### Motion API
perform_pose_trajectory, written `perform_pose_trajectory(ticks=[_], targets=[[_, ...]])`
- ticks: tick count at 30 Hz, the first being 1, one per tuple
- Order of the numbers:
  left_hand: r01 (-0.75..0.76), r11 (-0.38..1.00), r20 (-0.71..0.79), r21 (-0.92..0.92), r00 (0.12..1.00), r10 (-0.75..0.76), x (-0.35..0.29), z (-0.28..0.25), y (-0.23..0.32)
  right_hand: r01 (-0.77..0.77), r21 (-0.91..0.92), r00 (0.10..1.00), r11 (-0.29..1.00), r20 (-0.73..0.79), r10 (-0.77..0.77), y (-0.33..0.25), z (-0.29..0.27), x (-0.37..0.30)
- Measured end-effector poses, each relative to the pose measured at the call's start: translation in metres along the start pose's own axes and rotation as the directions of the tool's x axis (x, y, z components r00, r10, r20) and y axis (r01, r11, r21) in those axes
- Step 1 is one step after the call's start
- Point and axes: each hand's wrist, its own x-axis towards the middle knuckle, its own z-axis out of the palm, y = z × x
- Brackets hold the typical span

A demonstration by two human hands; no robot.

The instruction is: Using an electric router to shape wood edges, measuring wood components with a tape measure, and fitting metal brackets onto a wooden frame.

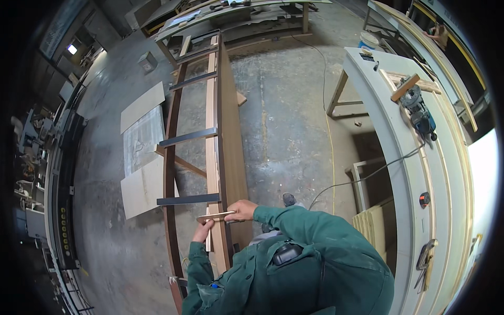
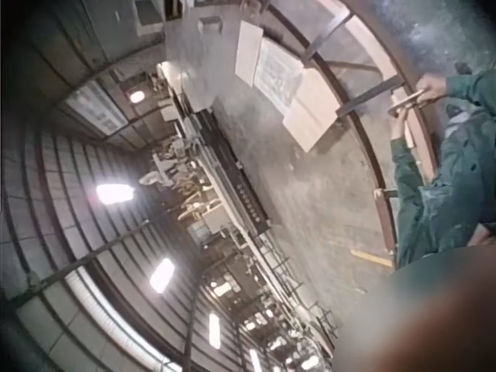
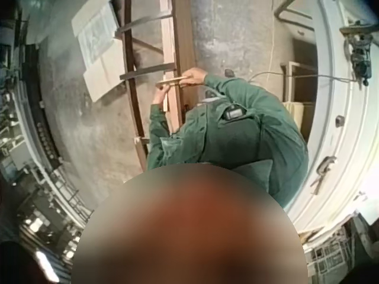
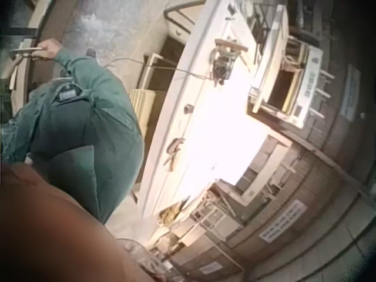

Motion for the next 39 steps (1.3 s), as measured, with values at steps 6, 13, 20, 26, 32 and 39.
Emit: perform_pose_trajectory(ticks=[6,13,20,26,32,39], targets=[[0.167,0.986,0.069,0.005,0.984,-0.167,-0.044,-0.002,0.037,0.027,0.107,0.999,0.994,0.031,-0.031,-0.049,-0.008,-0.002],[0.113,0.946,0.152,0.303,0.974,-0.165,-0.115,-0.003,0.101,-0.208,0.778,0.889,0.593,-0.101,0.446,-0.079,-0.072,-0.049],[0.087,0.986,0.358,-0.143,0.933,-0.031,-0.118,0.013,0.135,-0.058,0.532,0.319,0.845,-0.792,0.521,-0.061,-0.221,-0.123],[0.135,0.939,0.482,-0.315,0.875,0.036,-0.043,0.103,0.175,-0.020,0.546,-0.140,0.838,-0.831,0.538,0.014,-0.370,-0.294],[0.206,0.940,0.474,-0.273,0.879,-0.054,0.044,0.175,0.217,-0.109,0.637,-0.240,0.763,-0.762,0.602,0.078,-0.481,-0.444],[0.126,0.940,0.420,-0.316,0.907,0.019,0.115,0.285,0.289,-0.220,0.759,-0.433,0.613,-0.639,0.636,0.144,-0.522,-0.545]])
